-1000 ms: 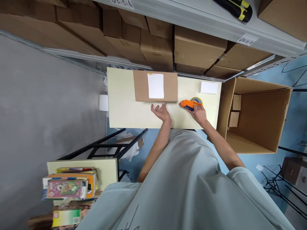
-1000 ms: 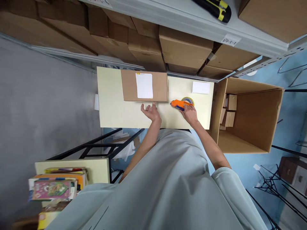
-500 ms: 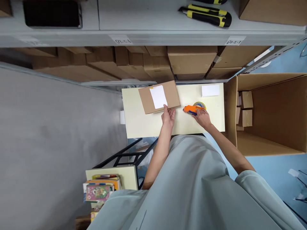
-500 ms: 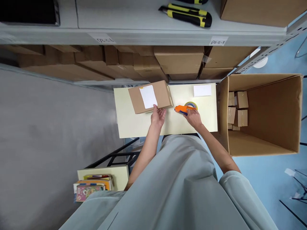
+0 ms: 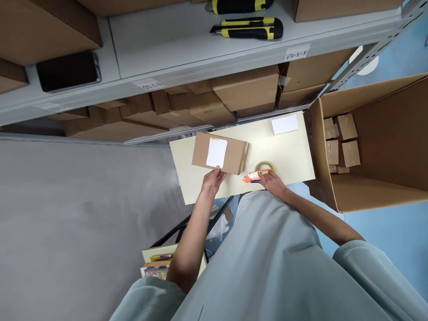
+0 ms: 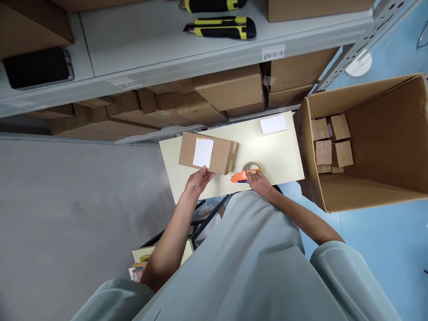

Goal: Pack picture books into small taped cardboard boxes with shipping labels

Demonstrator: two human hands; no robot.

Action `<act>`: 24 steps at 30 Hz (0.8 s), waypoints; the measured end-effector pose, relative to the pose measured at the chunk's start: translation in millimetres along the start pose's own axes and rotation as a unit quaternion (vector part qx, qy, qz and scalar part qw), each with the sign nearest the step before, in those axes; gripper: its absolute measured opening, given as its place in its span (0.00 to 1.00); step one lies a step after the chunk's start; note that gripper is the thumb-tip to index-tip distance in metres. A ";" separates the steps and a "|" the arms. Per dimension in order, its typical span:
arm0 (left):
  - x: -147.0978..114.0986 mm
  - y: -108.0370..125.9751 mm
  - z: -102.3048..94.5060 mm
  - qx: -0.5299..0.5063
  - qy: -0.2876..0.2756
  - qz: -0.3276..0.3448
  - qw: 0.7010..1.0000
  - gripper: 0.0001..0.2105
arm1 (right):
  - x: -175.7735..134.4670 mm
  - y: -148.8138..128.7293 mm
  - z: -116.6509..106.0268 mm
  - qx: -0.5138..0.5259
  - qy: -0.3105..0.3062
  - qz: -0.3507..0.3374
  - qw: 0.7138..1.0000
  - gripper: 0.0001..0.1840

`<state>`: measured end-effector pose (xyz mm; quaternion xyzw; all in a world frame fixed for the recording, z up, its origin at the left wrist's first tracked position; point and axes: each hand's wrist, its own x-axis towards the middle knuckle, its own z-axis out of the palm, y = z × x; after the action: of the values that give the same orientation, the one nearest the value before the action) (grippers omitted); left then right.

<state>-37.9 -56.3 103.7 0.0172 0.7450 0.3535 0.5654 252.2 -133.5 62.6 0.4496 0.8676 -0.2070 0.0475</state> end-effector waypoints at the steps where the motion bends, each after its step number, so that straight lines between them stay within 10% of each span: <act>1: -1.4 -1.3 -3.1 0.021 0.008 0.011 1.000 0.02 | -2.2 -6.1 1.9 0.003 -0.004 -0.003 1.000 0.14; 8: 1.5 -2.6 41.0 0.203 0.207 0.278 0.916 0.45 | -4.6 -13.6 10.9 0.005 -0.025 0.008 1.000 0.16; 15: -3.0 -7.1 103.6 0.285 0.262 0.308 0.869 0.35 | -4.0 -10.0 14.3 0.037 -0.004 0.027 0.999 0.12; 24: -12.6 -15.8 103.2 0.295 0.202 0.362 0.861 0.34 | -19.0 -14.2 8.6 0.016 -0.020 0.030 0.999 0.15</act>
<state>60.7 -21.2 94.1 0.3796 0.8537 0.2929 0.2032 251.2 -158.6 64.4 0.4719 0.8492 -0.2283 0.0636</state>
